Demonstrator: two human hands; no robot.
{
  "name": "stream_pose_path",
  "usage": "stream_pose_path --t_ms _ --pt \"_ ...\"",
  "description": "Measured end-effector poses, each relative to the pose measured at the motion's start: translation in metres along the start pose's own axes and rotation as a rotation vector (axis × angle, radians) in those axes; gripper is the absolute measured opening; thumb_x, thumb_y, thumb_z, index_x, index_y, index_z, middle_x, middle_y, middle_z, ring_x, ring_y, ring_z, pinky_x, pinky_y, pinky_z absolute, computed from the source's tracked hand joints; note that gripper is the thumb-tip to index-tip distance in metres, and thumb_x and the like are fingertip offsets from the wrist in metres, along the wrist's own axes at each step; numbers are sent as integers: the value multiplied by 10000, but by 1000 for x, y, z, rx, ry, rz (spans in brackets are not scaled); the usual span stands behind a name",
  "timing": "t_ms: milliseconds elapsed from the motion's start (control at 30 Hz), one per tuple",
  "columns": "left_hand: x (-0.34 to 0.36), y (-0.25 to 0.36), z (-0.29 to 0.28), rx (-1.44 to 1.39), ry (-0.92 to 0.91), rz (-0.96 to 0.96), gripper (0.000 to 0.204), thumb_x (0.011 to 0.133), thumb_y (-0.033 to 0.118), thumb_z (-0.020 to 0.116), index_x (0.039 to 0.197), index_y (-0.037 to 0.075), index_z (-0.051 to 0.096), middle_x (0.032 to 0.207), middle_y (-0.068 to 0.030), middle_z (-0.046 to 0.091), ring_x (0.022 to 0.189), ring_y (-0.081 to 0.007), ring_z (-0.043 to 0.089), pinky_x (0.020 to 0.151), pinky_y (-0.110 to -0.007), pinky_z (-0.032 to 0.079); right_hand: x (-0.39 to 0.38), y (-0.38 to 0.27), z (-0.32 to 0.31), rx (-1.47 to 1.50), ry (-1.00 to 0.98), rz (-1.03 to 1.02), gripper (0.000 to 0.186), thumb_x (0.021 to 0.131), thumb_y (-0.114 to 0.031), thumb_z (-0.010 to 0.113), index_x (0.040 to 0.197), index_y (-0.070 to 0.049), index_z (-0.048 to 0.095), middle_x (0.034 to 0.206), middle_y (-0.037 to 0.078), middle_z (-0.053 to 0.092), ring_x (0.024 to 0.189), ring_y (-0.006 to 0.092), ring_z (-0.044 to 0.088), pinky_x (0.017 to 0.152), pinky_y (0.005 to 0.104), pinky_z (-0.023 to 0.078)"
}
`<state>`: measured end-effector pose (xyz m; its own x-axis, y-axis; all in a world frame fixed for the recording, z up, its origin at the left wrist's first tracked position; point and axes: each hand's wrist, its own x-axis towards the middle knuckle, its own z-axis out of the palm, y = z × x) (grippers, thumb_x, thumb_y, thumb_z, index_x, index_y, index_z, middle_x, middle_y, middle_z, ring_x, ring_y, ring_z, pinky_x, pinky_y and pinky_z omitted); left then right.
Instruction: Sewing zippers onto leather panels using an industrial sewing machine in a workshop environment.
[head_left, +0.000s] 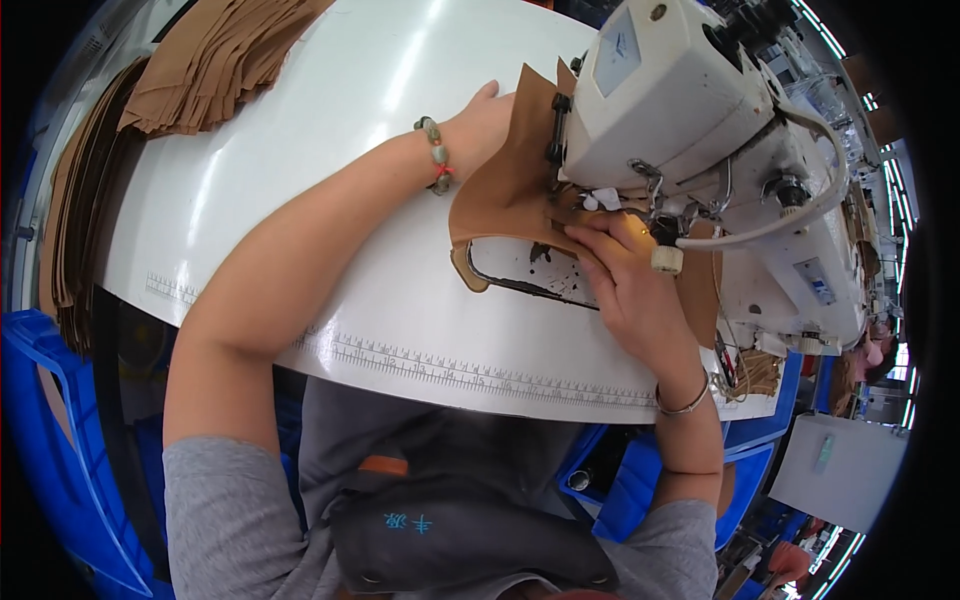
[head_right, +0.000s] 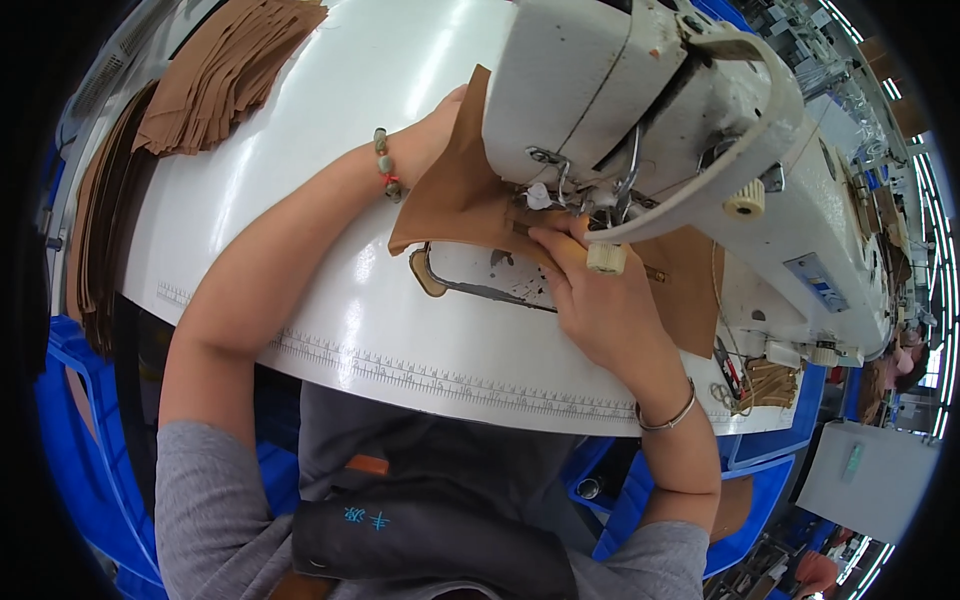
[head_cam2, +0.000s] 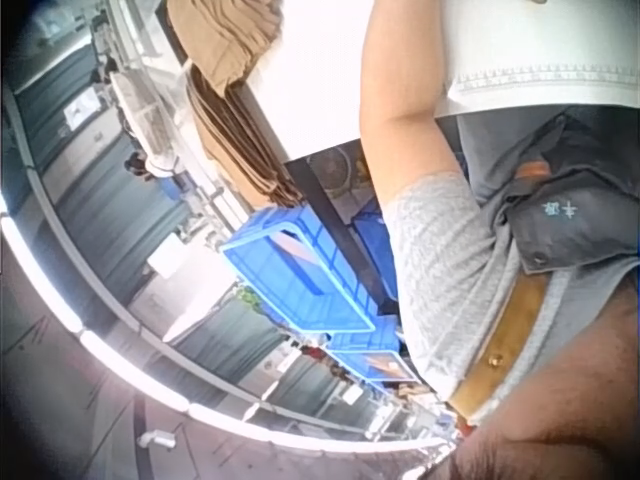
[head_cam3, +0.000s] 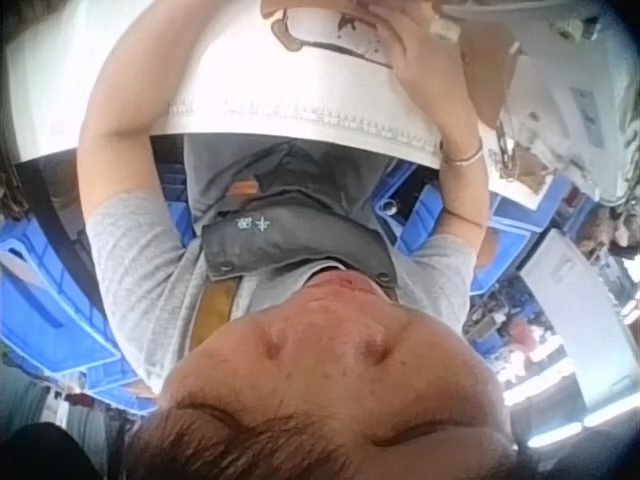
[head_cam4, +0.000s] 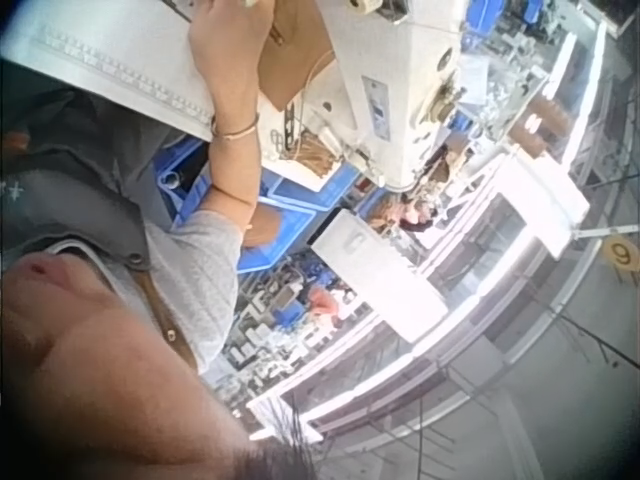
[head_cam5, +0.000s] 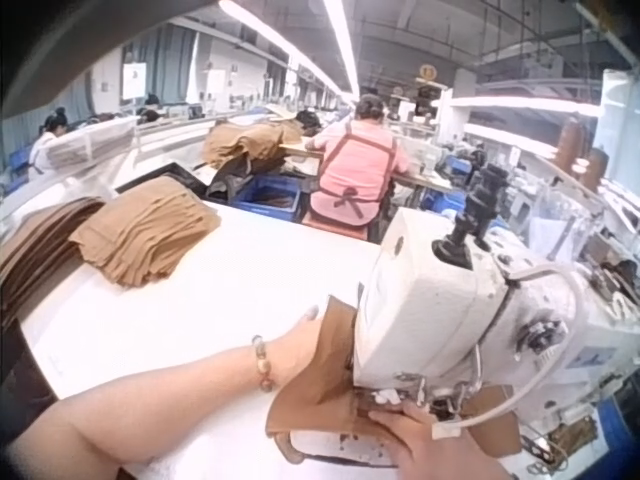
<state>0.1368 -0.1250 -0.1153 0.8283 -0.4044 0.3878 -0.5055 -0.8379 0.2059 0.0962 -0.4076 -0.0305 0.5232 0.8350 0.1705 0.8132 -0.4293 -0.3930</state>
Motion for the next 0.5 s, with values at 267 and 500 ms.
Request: stream_pose_path --t_ms 267,500 --pt "-5 7 -16 23 -86 -28 528 930 378 636 1397 150 549 1436 -75 561 1320 -259 544 1029 -596 405 -1 -8 -3 -15 -38 43 307 925 -89 614 1221 -27 669 1224 97 623 1054 356 639 938 442 507" --pt "-1 10 -11 -18 26 -28 501 939 357 622 1388 143 558 1414 -92 580 1306 -284 557 1031 -635 389 -7 -12 3 -208 -31 -5 414 884 -183 701 1260 -13 671 1249 101 626 1059 359 650 918 445 526"
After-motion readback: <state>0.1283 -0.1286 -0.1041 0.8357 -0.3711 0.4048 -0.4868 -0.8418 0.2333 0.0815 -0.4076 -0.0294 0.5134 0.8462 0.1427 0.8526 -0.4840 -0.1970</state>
